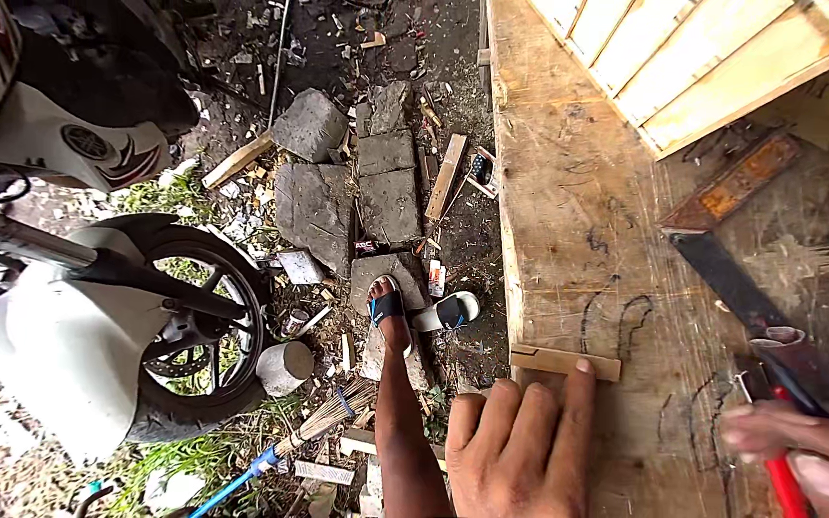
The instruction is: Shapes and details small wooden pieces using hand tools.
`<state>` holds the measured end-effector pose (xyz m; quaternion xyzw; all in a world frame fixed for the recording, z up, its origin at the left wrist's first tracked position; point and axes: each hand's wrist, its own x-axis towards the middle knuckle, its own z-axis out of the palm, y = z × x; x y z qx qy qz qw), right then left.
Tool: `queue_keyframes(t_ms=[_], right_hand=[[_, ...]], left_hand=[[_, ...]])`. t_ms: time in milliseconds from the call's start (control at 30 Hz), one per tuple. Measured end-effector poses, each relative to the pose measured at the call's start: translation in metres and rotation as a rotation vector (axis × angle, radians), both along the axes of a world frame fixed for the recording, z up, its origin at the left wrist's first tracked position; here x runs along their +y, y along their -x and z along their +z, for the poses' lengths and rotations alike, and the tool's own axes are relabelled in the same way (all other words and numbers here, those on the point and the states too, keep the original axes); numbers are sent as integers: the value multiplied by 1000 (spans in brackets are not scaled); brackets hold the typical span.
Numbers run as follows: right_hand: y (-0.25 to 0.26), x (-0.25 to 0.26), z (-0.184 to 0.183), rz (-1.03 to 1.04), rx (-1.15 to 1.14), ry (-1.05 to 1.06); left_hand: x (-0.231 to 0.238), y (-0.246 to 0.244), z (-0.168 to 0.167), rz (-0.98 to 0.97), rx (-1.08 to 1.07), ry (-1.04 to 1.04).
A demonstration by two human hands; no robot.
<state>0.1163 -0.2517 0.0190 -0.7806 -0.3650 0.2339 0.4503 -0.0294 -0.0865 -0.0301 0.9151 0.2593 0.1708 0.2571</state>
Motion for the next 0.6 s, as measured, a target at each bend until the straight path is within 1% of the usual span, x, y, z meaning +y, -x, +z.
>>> queue_keyframes(t_ms=[67, 133, 200, 267, 400, 500, 600], right_hand=[[4, 15, -8, -23, 190, -69], [4, 28, -24, -38, 267, -139], [4, 38, -34, -71, 262, -173], [5, 45, -40, -99, 234, -190], [7, 50, -42, -131, 199, -191], [11, 52, -44, -189, 162, -200], [13, 49, -44, -204, 157, -200]], left_hand=[[-5, -1, 2, 24, -22, 16], [-13, 1, 5, 53, -52, 31], [-23, 4, 7, 44, -73, 28], [-30, 6, 7, 14, -46, 13], [-37, 8, 0, -7, 17, -7], [-35, 9, 2, -26, 50, -39], [-32, 8, 3, -35, 52, -57]])
